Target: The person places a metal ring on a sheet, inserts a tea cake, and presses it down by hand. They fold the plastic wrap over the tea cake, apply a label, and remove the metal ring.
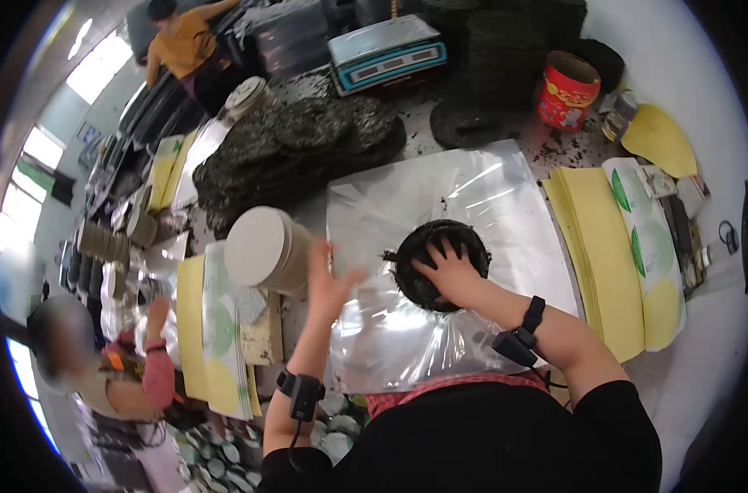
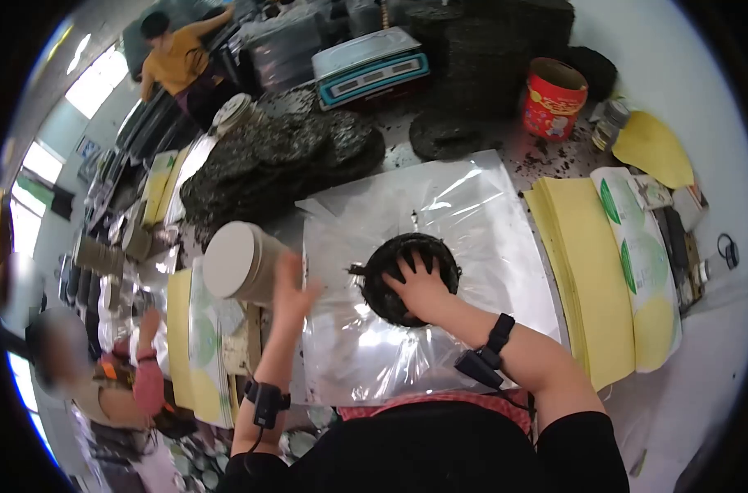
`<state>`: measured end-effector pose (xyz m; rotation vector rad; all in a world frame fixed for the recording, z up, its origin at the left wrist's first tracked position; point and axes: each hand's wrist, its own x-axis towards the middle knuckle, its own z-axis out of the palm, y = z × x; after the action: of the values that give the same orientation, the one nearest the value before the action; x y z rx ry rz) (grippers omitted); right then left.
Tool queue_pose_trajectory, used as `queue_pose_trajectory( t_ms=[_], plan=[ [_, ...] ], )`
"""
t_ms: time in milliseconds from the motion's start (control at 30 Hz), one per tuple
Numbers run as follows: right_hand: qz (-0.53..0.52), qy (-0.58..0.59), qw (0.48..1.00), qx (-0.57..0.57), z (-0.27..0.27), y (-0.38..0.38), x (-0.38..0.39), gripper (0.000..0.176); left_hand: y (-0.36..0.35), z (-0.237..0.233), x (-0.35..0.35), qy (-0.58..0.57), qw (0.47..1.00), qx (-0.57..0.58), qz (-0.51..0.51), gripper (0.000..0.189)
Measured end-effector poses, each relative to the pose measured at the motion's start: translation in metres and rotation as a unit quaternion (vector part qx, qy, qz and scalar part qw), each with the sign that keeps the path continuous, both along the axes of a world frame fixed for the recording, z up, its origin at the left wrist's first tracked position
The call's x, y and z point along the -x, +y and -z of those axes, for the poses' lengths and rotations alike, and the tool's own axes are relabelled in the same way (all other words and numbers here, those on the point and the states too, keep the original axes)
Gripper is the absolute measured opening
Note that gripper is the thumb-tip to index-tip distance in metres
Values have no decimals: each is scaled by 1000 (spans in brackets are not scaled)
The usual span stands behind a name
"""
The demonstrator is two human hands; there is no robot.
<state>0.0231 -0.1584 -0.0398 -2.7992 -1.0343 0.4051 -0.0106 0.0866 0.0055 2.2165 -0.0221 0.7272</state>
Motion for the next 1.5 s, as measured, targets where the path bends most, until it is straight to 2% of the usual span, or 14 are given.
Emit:
queue_pose_trajectory(
  t_ms=[100,200,300,433,500,533,633,700,767,900,1100,1233,1433,1500],
  plan=[
    [-8,-18,1000,-21,-2,0,0,91,1,18,94,387,902,99,166,33],
    [-12,-32,999,-41,-6,-3,5,85,12,-18,124,273,893,355,47,34],
    [-6,-20,999,-43,1,-2,4,89,2,29,121,221,961,-159,46,37],
    [20,41,995,-84,6,-4,-1,78,-96,10,71,-51,947,-142,282,38],
    [50,302,889,-341,12,-31,-25,64,-115,24,35,20,934,-103,341,26],
    [185,516,712,-439,-56,-38,-11,61,-121,30,23,86,923,-94,362,20],
    [124,260,817,-500,-42,-85,35,72,-132,28,14,233,918,-113,302,21],
    [21,-67,994,-84,-80,-111,90,93,-132,43,9,278,902,-138,301,26],
    [162,94,977,104,-102,-139,54,73,-134,46,6,313,885,-167,301,24],
    [-63,-15,887,-456,-179,-112,68,41,-139,23,7,360,876,-132,294,60],
    [-12,155,986,-54,-9,-142,38,92,-132,6,-9,402,831,-154,353,90],
    [95,105,855,-499,-36,-86,10,70,-140,9,-4,372,852,-185,319,75],
    [-13,-75,986,-145,1,-29,-10,22,-68,23,32,47,943,-13,329,17],
    [-8,-73,994,-77,0,-14,-8,15,-56,9,29,6,996,-17,92,45]
  ],
)
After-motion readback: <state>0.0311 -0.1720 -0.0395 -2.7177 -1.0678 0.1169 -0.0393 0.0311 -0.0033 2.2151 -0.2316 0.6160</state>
